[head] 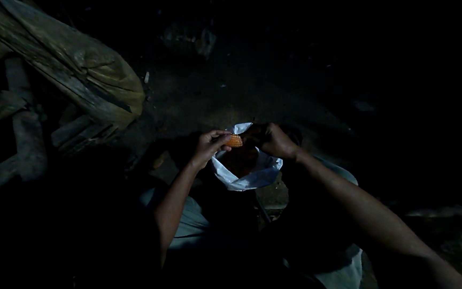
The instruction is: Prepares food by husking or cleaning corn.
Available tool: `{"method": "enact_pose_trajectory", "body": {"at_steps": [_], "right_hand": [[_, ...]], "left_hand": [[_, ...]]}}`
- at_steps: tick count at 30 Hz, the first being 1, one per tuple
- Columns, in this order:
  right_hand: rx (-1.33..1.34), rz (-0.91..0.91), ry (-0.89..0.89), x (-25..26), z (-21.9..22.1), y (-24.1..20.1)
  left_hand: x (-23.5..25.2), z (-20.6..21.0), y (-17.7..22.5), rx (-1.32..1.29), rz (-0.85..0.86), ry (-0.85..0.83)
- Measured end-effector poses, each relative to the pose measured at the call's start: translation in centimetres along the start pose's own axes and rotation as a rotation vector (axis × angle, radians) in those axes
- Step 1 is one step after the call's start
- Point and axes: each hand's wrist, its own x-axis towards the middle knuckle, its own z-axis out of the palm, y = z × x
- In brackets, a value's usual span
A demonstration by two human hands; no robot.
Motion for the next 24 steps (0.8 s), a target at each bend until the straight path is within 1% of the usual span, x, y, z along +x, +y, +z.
{"method": "enact_pose_trajectory", "body": {"at_steps": [4, 7, 11, 14, 17, 21, 24], "right_hand": [[0.002, 0.090, -0.062, 0.0, -0.8, -0.7], [-0.005, 0.060, -0.067, 0.1, -1.0, 0.4], [0.022, 0.083, -0.057, 0.1, -1.0, 0.3], [0.062, 0.048, -0.015, 0.2, -0.4, 0.6], [0.049, 0.025, -0.015, 0.2, 0.1, 1.0], [-0.041, 0.139, -0.030, -0.1, 0.4, -1.1], [-0.054, 0.140, -0.008, -0.1, 0.7, -0.8]], "left_hand": [[0.1, -0.2, 0.4, 0.013, -0.019, -0.026], [0.2, -0.2, 0.4, 0.009, -0.037, -0.020], [0.2, 0.1, 0.2, -0.006, -0.039, -0.019], [0.0, 0.4, 0.2, -0.007, -0.016, -0.012], [-0.1, 0.5, 0.0, 0.038, -0.016, 0.004], [-0.3, 1.0, -0.3, 0.075, -0.036, 0.034], [-0.5, 1.1, -0.3, 0.082, -0.036, 0.032]]}}
